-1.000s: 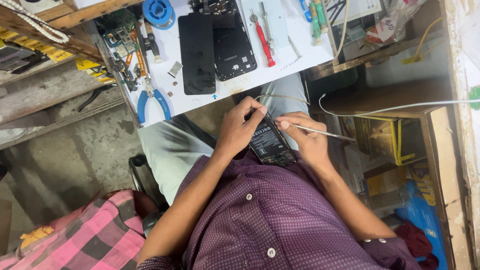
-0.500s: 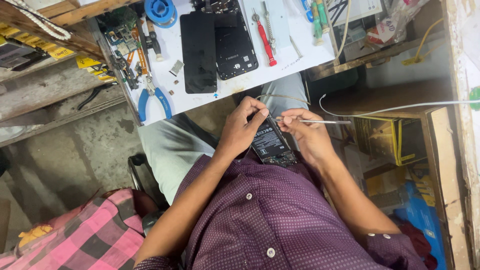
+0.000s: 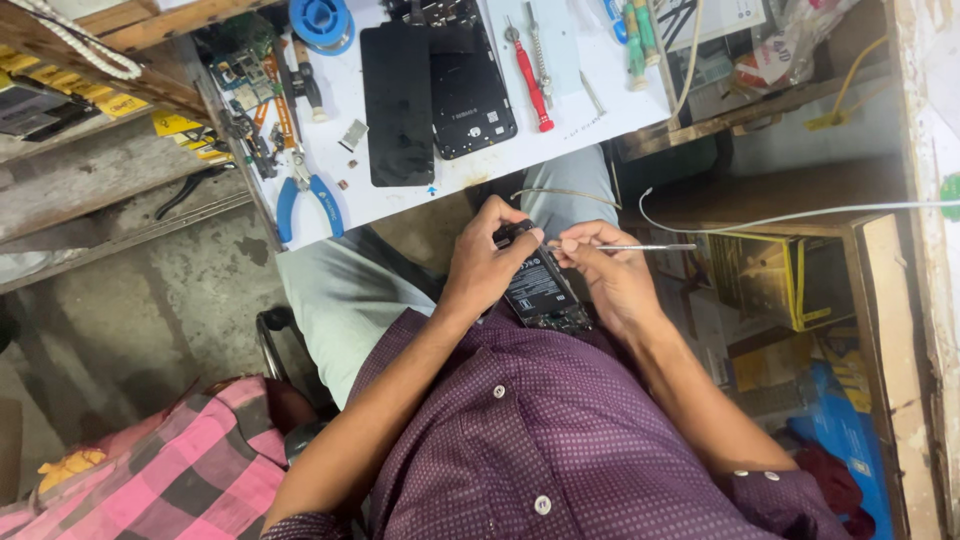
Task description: The person sits at a repair bench holding a disassembled smartphone and its detached back panel. They apply liquid from a bottle onto the panel, wipe it, then use a pry tool and screwdriver to work on the phone's internal frame and components.
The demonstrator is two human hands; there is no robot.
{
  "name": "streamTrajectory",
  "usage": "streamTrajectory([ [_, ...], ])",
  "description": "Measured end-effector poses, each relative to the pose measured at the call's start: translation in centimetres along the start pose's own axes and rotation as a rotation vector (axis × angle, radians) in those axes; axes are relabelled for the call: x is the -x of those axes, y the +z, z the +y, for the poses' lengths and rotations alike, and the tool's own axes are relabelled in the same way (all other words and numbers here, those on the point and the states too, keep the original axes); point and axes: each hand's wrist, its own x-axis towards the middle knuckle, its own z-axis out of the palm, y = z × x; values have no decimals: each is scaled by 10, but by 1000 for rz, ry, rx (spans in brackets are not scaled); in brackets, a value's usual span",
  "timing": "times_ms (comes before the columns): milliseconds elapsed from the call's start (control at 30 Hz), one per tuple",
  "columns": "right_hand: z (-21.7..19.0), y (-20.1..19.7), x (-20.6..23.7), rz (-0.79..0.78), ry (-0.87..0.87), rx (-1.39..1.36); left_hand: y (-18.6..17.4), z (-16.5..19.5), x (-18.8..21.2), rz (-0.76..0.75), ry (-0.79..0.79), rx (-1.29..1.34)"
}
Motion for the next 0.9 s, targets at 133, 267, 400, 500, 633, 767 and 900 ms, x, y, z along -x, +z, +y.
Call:
streamTrajectory([
  [133,0,3,3,14,-48,136,1,-1,0,-3,-59,54],
  [267,-1,6,3,39,-18,84,4,-3,1,2,-120,95],
  [400,-6,4,0,14,50,36,5,-7,1,27,-22,76],
  [500,-5,6,-3,18,64,11,7,-10,-1,35,-131,107],
  [633,-3,9,-3,24,63,1,10,-12,-2,64,-189,52],
  [767,-3,14,5,109,-63,265,12,-14,-5,53,-180,95],
  [900,-7,17,20,150,-89,449,11,-13,-7,18,-211,127],
])
